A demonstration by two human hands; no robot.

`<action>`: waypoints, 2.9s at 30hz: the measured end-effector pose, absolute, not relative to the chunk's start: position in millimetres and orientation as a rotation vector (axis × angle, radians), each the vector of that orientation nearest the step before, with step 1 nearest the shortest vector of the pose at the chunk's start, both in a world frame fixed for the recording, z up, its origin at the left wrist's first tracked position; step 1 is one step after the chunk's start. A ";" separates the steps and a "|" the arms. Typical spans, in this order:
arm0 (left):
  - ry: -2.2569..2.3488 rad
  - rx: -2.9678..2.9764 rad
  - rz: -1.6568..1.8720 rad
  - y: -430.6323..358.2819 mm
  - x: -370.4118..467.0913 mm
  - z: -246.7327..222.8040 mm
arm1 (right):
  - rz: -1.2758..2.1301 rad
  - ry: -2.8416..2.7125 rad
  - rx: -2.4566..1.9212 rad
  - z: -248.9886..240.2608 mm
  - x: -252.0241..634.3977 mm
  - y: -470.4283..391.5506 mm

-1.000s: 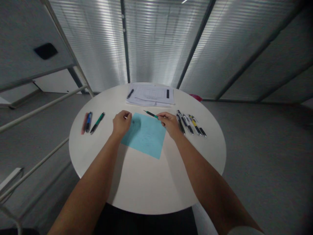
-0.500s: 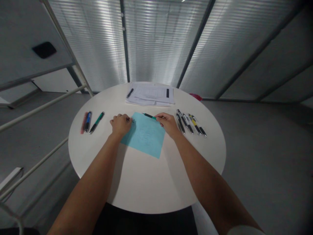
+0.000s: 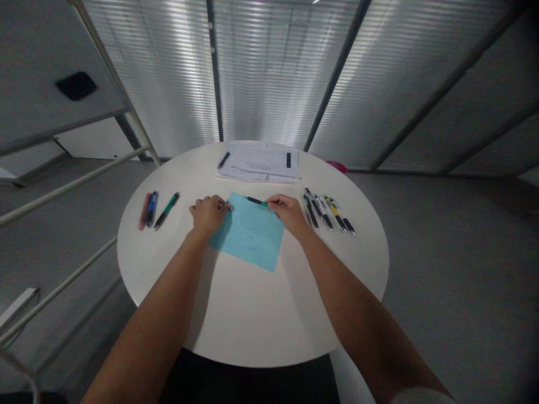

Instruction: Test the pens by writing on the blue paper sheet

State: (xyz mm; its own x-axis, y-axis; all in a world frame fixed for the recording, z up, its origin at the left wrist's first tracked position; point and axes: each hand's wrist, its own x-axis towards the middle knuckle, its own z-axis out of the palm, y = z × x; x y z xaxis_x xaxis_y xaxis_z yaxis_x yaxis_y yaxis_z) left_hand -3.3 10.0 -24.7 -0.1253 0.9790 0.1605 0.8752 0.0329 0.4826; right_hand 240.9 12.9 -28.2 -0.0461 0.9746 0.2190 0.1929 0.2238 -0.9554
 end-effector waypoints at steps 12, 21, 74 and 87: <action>1.610 1.514 1.332 11.3 1.4 -18.6 | 0.939 -1.512 -1.151 -23.6 240.0 8.2; 1.075 1.177 1.353 3.8 9.0 -8.6 | 0.930 -1.572 -1.101 -19.6 239.4 4.1; 0.973 0.639 1.633 13.6 0.2 -8.0 | 0.614 -1.518 -1.271 -27.9 244.3 15.4; 1.003 0.647 1.591 17.6 0.9 -16.4 | 0.874 -1.356 -1.108 -28.8 242.8 17.8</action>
State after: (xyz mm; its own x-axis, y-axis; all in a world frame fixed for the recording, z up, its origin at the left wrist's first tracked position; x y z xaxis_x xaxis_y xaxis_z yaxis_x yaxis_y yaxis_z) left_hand 0.9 17.6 -16.4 -0.2573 0.9617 -0.0949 -0.5005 -0.0486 0.8644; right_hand 242.8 17.8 -28.8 0.0642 0.9538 0.2937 0.1266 0.2841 -0.9504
